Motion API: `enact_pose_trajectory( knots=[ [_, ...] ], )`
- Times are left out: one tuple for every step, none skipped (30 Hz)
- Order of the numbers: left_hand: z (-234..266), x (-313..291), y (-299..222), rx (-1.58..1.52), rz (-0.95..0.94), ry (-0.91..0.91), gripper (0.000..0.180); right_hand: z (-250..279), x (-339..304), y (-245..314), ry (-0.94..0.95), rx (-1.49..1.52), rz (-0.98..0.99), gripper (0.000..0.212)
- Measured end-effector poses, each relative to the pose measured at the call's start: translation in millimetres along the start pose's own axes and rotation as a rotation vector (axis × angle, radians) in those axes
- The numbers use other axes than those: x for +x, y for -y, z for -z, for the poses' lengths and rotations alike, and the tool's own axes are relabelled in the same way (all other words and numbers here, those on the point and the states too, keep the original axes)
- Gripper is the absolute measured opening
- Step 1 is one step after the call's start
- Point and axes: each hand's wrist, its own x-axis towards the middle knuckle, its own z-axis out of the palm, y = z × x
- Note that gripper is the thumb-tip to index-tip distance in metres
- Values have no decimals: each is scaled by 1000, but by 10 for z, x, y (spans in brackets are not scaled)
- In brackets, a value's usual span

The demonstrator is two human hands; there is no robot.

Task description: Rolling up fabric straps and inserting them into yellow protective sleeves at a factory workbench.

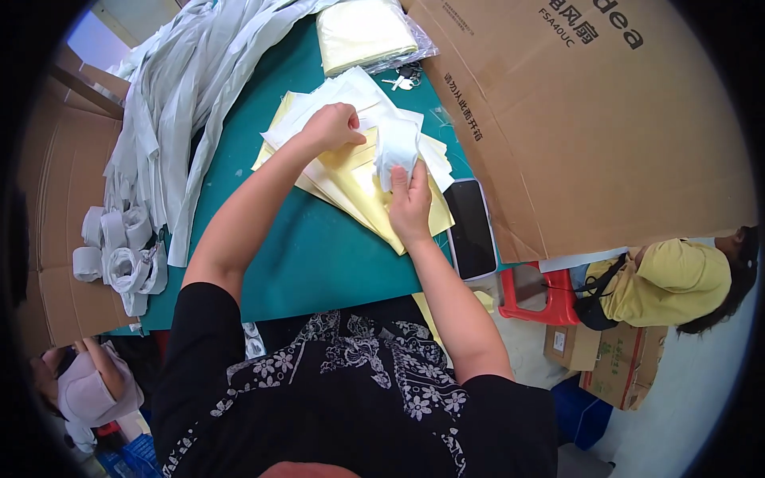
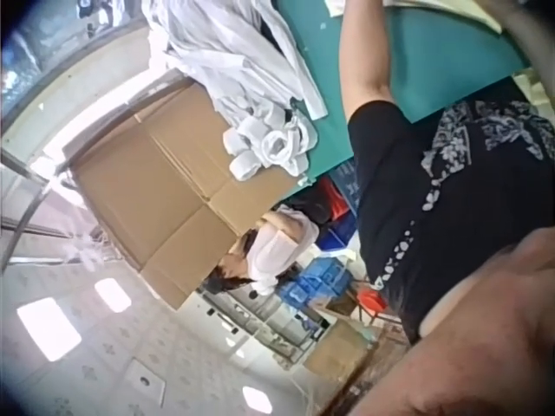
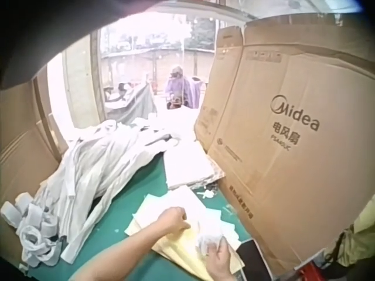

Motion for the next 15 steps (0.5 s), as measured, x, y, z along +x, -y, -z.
enact_pose_trajectory(
  knots=[
    [7, 11, 10, 40, -19, -9, 36, -28, -28, 8, -2, -24, 20, 30],
    [22, 22, 9, 40, -19, -6, 36, -38, -33, 11, -2, -49, 42, 31],
    [37, 29, 10, 36, -32, -14, 35, -28, -24, -12, -3, -49, 40, 31],
    [50, 33, 11, 32, -45, -23, 35, -13, -11, -52, -4, 1, 53, 33],
    [68, 34, 20, 32, -45, -21, 35, -9, -5, -85, -6, 53, 67, 34],
    [86, 35, 31, 15, -42, -1, 34, -11, -9, -103, -6, 52, 66, 34],
    [97, 38, 45, -2, -39, 19, 34, -15, -16, -116, -1, 48, 53, 34],
    [93, 50, 82, -3, -39, 19, 34, -21, -23, -121, 6, 44, 40, 34],
    [83, 65, 120, -49, -58, 37, 33, -21, -26, -123, 7, 43, 39, 34],
    [68, 77, 151, -96, -78, 54, 33, -16, -24, -125, 7, 45, 43, 34],
    [73, 71, 146, -97, -78, 55, 33, -8, -23, -126, 6, 47, 47, 34],
    [78, 65, 143, -108, -58, 81, 32, -2, -25, -126, 7, 46, 46, 34],
    [83, 56, 141, -119, -38, 108, 31, 3, -30, -126, 12, 24, 42, 35],
    [102, 43, 116, -119, -39, 109, 31, 3, -29, -125, 16, 3, 38, 36],
    [123, 24, 80, -152, -6, 165, 30, -2, -30, -122, 15, 2, 38, 36]
  ],
)
